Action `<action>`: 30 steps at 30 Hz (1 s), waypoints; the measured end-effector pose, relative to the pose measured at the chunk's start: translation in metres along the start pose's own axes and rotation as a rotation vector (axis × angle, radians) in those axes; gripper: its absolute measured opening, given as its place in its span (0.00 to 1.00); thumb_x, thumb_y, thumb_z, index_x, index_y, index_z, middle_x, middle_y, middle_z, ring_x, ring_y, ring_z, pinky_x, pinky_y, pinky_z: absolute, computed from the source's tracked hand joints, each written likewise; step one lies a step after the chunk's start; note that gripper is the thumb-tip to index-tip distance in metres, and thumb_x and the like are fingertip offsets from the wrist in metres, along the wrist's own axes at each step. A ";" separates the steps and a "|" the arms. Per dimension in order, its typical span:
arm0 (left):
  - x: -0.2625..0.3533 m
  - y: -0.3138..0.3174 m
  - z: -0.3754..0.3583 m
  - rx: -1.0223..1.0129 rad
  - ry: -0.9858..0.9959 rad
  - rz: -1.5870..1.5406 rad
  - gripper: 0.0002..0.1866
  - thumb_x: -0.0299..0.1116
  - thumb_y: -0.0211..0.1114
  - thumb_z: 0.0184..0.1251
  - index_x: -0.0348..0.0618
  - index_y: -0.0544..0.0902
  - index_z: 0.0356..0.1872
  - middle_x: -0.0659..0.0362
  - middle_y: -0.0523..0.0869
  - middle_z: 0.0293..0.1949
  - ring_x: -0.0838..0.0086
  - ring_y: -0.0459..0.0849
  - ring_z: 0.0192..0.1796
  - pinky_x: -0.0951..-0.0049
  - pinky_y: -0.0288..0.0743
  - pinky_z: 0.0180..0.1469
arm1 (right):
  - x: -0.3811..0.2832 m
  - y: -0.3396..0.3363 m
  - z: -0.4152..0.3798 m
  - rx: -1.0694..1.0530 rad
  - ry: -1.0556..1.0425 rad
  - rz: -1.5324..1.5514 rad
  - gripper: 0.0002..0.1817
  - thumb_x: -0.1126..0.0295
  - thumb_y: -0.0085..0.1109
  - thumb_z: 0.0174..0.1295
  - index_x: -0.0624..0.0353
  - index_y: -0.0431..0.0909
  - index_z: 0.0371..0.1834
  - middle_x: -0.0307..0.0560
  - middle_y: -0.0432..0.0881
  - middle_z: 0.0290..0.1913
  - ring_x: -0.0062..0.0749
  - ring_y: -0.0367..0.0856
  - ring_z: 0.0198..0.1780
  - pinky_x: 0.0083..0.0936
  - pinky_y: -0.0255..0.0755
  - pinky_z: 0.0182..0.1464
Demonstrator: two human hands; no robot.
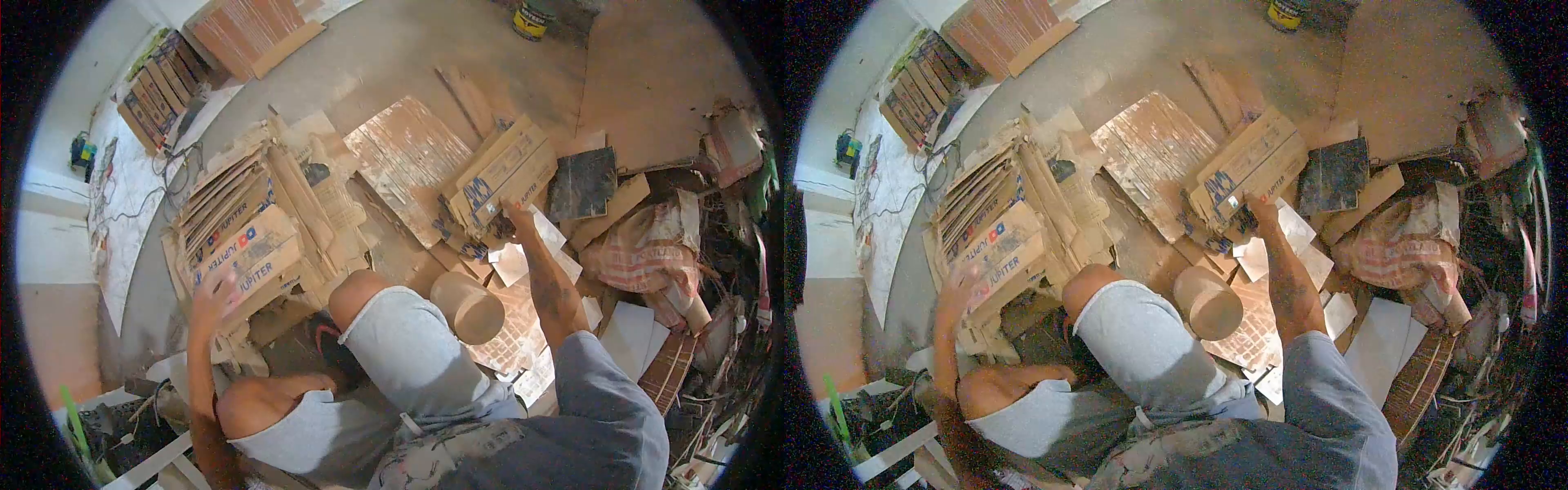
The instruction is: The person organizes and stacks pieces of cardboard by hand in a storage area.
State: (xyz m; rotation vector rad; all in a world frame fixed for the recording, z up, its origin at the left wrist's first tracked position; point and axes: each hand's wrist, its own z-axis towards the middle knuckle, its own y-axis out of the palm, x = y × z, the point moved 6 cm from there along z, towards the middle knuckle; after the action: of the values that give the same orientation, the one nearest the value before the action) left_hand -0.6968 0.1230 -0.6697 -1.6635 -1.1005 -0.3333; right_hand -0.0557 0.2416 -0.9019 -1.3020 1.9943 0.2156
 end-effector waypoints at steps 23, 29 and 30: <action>0.140 0.561 0.188 -0.435 0.427 0.312 0.44 0.61 0.69 0.53 0.33 0.74 0.61 0.39 0.82 0.52 0.50 0.81 0.56 0.57 0.75 0.58 | 0.024 -0.019 0.010 -0.341 -0.106 -0.088 0.26 0.48 0.68 0.57 0.57 0.77 0.47 0.41 0.80 0.33 0.32 0.80 0.33 0.34 0.76 0.37; 0.171 0.518 0.143 -0.308 0.417 -0.114 0.48 0.56 0.79 0.38 0.37 0.75 0.61 0.42 0.82 0.53 0.53 0.81 0.55 0.61 0.75 0.58 | 0.046 -0.024 0.039 -0.571 -0.107 0.457 0.21 0.61 0.63 0.64 0.56 0.75 0.58 0.44 0.84 0.46 0.39 0.85 0.41 0.39 0.82 0.47; 0.173 0.524 0.144 -0.396 0.410 -0.050 0.48 0.55 0.79 0.37 0.36 0.75 0.61 0.41 0.82 0.54 0.52 0.81 0.56 0.61 0.75 0.59 | 0.049 -0.021 0.040 -0.563 0.028 0.609 0.20 0.62 0.62 0.65 0.56 0.75 0.58 0.44 0.84 0.47 0.39 0.85 0.43 0.39 0.82 0.48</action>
State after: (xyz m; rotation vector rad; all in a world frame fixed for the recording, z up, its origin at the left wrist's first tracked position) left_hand -0.2323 0.3285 -0.9287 -1.8017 -0.7984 -0.9296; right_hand -0.0290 0.2163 -0.9576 -0.9581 2.4034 1.1152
